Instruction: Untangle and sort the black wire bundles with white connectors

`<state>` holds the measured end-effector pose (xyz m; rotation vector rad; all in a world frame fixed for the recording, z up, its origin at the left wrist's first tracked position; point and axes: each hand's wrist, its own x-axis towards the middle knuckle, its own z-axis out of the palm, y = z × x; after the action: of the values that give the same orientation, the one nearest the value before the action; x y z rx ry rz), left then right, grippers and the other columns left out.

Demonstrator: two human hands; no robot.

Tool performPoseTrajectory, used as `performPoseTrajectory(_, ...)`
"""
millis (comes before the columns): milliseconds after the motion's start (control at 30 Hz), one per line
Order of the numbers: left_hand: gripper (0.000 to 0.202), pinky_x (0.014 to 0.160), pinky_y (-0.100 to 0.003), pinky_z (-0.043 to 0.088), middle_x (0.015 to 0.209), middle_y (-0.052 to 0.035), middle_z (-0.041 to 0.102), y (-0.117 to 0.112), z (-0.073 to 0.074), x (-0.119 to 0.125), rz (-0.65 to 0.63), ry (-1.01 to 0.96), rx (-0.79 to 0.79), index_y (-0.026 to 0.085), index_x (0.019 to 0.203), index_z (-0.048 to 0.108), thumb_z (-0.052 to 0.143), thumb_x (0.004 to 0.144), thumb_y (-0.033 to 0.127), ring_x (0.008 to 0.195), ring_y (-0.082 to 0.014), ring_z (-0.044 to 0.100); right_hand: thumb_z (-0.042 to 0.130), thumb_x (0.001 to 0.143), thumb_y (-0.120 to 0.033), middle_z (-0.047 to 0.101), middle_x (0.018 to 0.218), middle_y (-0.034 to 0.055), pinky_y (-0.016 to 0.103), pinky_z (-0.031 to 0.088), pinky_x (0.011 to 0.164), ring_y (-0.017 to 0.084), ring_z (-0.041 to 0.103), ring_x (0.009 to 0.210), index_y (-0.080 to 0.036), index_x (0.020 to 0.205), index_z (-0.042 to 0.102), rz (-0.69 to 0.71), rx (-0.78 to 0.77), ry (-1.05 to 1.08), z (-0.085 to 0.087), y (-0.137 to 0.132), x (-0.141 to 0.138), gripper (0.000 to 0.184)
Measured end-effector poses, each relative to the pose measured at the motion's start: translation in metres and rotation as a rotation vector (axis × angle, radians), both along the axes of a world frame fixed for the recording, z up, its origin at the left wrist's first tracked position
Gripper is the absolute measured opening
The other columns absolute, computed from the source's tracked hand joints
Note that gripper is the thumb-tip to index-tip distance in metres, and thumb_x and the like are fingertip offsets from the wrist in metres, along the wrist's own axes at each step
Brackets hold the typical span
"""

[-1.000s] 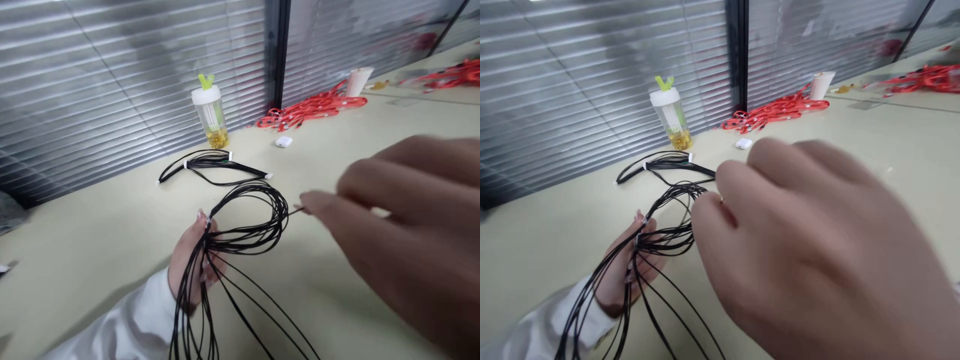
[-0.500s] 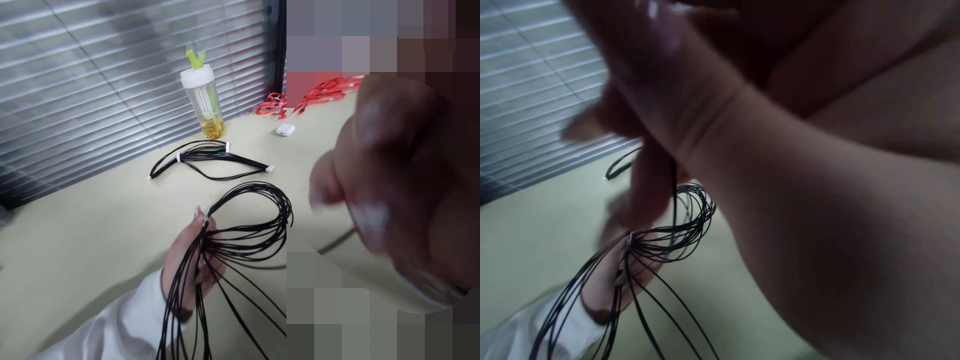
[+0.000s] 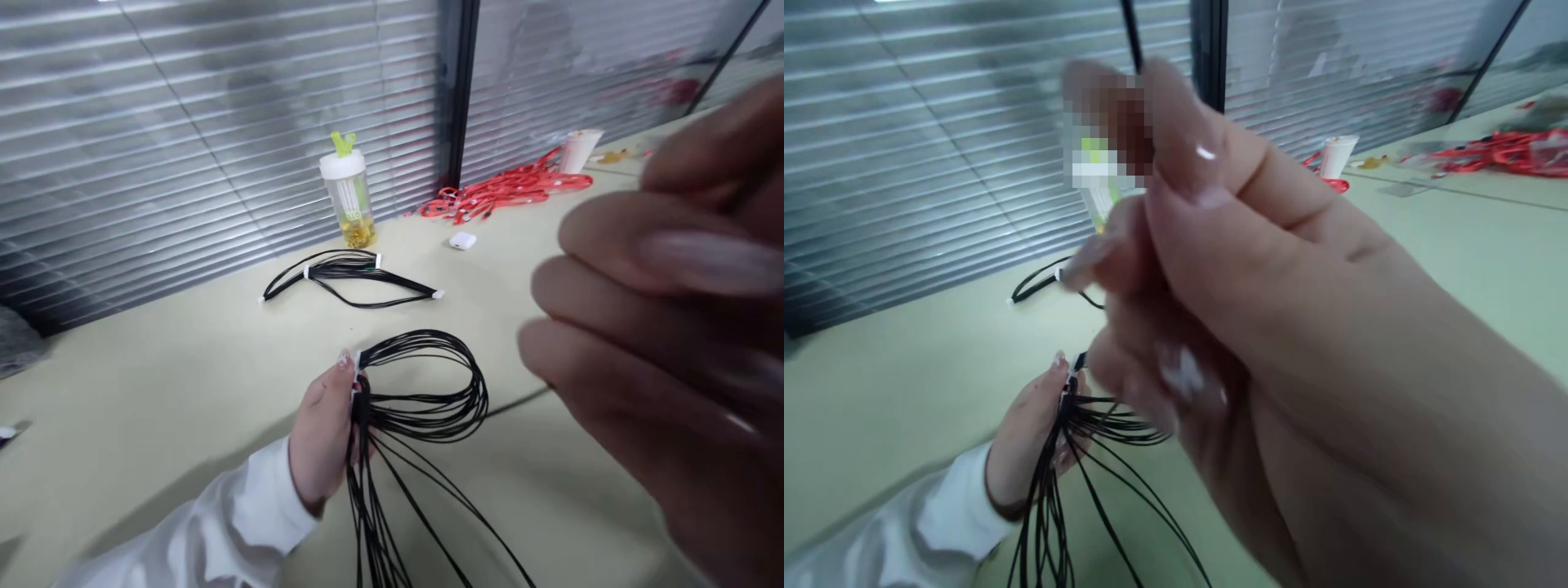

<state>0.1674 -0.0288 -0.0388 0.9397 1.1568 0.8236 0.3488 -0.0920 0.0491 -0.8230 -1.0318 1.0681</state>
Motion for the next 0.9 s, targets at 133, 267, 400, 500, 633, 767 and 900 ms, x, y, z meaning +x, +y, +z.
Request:
performPoseTrajectory(133, 0.047, 0.028, -0.017, 0.026, 0.039, 0.0062, 0.035, -0.001, -0.004, -0.003, -0.025, -0.019, 0.04, 0.017, 0.06, 0.04, 0.051, 0.071, 0.061, 0.028, -0.0056, 0.032, 0.052, 0.083, -0.02, 0.05, 0.063, -0.0057, 0.009, 0.039, 0.047, -0.001, 0.044, 0.051, -0.018, 0.075, 0.054, 0.201, -0.059, 0.097, -0.002, 0.021, -0.025, 0.008)
performPoseTrajectory(267, 0.044, 0.029, -0.018, 0.027, 0.04, 0.0057, 0.036, -0.001, -0.007, -0.006, -0.027, -0.008, 0.091, 0.017, 0.062, 0.041, 0.051, 0.073, 0.059, 0.03, -0.0058, 0.032, 0.054, 0.079, -0.026, 0.045, 0.052, -0.0035, 0.014, 0.031, 0.042, 0.002, 0.037, 0.047, -0.012, 0.064, 0.052, 0.255, -0.14, -0.476, -0.042, 0.036, -0.027, 0.02)
performPoseTrajectory(400, 0.048, 0.026, -0.02, 0.026, 0.035, 0.0056, 0.033, -0.002, -0.003, -0.003, 0.033, 0.057, -0.009, 0.019, 0.056, 0.037, 0.053, 0.068, 0.063, 0.025, -0.0075, 0.029, 0.053, 0.079, -0.022, 0.044, 0.05, -0.004, 0.015, 0.028, 0.045, 0.002, 0.034, 0.047, -0.012, 0.062, 0.054, 0.075, 0.084, -0.86, -0.059, 0.045, -0.02, 0.02)
performPoseTrajectory(500, 0.05, 0.025, -0.02, 0.026, 0.035, 0.0052, 0.034, -0.003, 0.0, 0.0, 0.021, 0.082, -0.021, 0.019, 0.055, 0.038, 0.054, 0.064, 0.065, 0.025, -0.008, 0.031, 0.052, 0.077, -0.017, 0.047, 0.05, -0.004, 0.015, 0.029, 0.047, 0.002, 0.036, 0.046, -0.011, 0.062, 0.054, 0.044, 0.159, -0.974, -0.06, 0.047, -0.015, 0.017)
performPoseTrajectory(633, 0.051, 0.025, -0.021, 0.028, 0.038, 0.0056, 0.035, -0.006, -0.004, 0.0, 0.0, 0.171, 0.05, 0.019, 0.058, 0.04, 0.049, 0.065, 0.069, 0.026, -0.0086, 0.033, 0.052, 0.076, -0.014, 0.048, 0.051, -0.0039, 0.016, 0.029, 0.049, 0.002, 0.036, 0.047, -0.012, 0.061, 0.054, 0.045, 0.149, -1.044, -0.063, 0.048, -0.013, 0.015)
performPoseTrajectory(767, 0.047, 0.028, -0.02, 0.032, 0.043, 0.0053, 0.036, -0.006, -0.009, -0.004, -0.027, 0.25, 0.118, 0.019, 0.06, 0.041, 0.046, 0.071, 0.064, 0.03, -0.0083, 0.037, 0.051, 0.077, -0.015, 0.048, 0.052, -0.0039, 0.016, 0.029, 0.05, 0.003, 0.037, 0.048, -0.012, 0.062, 0.053, 0.071, 0.12, -1.065, -0.066, 0.048, -0.015, 0.015)
performPoseTrajectory(900, 0.045, 0.032, -0.019, 0.032, 0.042, 0.0035, 0.038, -0.005, -0.008, -0.006, -0.091, 0.351, 0.178, 0.018, 0.059, 0.043, 0.04, 0.078, 0.059, 0.032, -0.0081, 0.038, 0.049, 0.078, -0.016, 0.05, 0.054, -0.0034, 0.016, 0.03, 0.05, 0.003, 0.04, 0.049, -0.013, 0.063, 0.054, 0.078, 0.092, -1.061, -0.066, 0.048, -0.016, 0.015)
